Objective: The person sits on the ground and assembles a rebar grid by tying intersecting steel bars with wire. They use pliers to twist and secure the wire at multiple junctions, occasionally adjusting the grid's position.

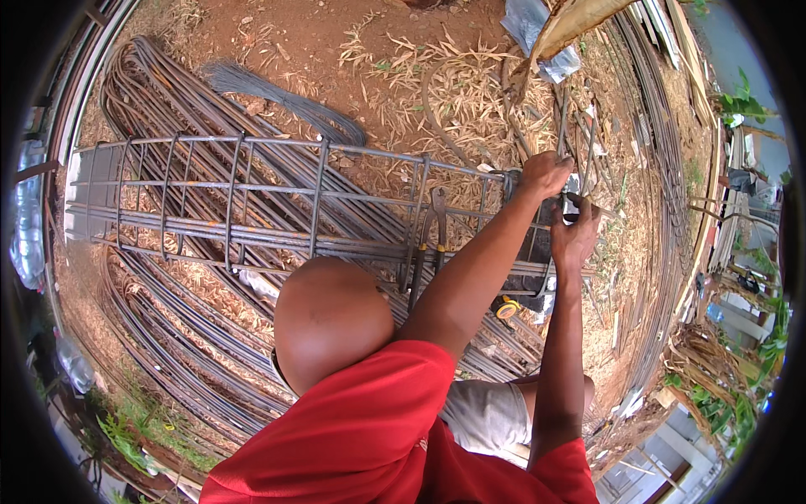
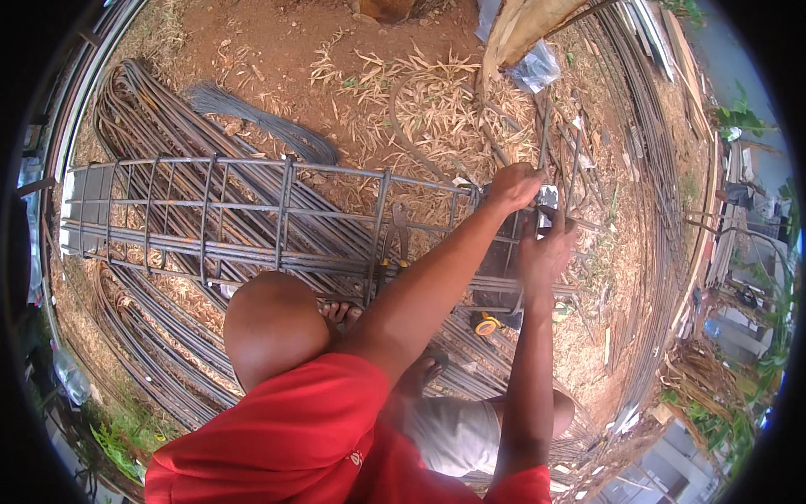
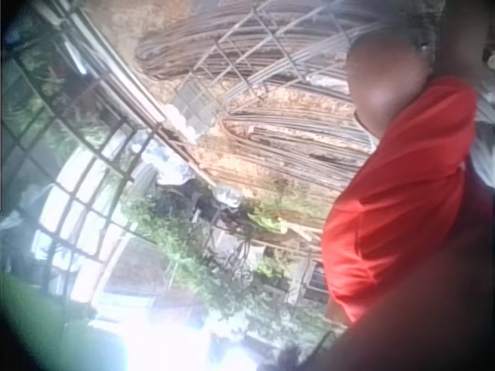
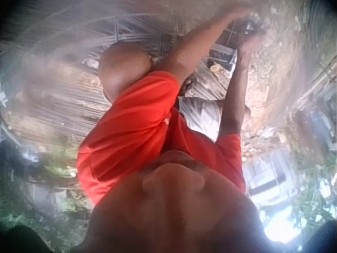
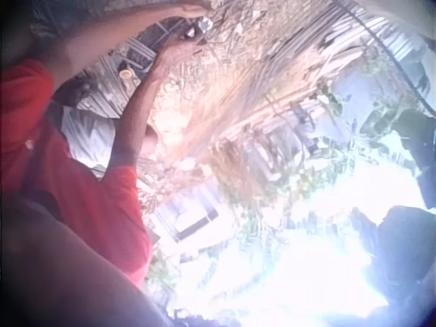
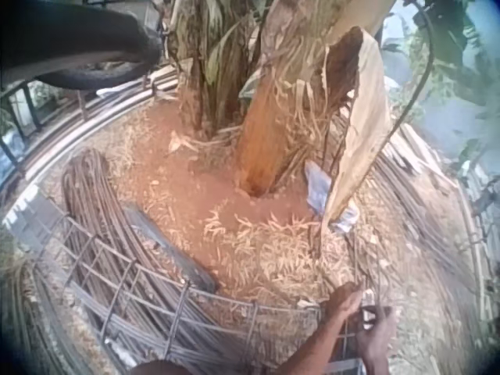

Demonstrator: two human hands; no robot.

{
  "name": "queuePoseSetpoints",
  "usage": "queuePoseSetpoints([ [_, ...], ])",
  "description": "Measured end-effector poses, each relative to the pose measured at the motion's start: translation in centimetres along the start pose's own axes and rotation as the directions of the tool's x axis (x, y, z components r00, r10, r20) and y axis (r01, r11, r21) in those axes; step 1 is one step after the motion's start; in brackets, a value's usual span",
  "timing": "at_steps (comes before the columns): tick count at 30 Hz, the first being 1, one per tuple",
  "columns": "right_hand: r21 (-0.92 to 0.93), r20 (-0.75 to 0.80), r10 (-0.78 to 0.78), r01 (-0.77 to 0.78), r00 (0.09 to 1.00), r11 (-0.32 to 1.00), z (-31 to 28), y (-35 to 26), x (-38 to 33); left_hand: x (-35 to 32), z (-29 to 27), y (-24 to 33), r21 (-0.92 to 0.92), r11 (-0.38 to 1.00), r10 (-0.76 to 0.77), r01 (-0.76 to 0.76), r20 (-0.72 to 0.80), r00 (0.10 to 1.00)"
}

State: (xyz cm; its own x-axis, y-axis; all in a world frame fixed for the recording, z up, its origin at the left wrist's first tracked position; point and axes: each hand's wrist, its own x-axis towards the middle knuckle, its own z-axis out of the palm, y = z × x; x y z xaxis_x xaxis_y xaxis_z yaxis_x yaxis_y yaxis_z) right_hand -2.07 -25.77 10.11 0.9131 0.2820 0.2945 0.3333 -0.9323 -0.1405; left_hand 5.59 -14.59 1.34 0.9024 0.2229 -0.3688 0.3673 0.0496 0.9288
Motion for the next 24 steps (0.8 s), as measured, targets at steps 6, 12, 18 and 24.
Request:
queuePoseSetpoints([
  [6, 0.446, 0.466, -0.013, -0.222, 0.885, 0.867, -4.5, -9.6, -14.9, 0.6, 0.2, -0.8, -0.181, 0.982, -0.026, 0.059, 0.175, 0.984],
  [12, 0.521, 0.664, -0.353, -0.069, 0.659, 0.851, -6.9, -12.9, -16.3, 0.9, -0.8, -0.6, -0.113, 0.992, -0.022, 0.059, 0.303, 0.953],
  [18, 0.319, 0.639, -0.065, -0.187, 0.766, 0.929, -5.3, -13.5, -17.2, -0.2, -1.1, -0.1, -0.060, 0.998, 0.028, -0.006, 0.369, 0.929],
  [24, 0.463, 0.795, 0.050, -0.659, 0.604, 0.592, -7.7, -5.2, -16.5, -0.5, -0.9, -0.6, 0.202, 0.948, 0.167, -0.244, 0.336, 0.927],
])
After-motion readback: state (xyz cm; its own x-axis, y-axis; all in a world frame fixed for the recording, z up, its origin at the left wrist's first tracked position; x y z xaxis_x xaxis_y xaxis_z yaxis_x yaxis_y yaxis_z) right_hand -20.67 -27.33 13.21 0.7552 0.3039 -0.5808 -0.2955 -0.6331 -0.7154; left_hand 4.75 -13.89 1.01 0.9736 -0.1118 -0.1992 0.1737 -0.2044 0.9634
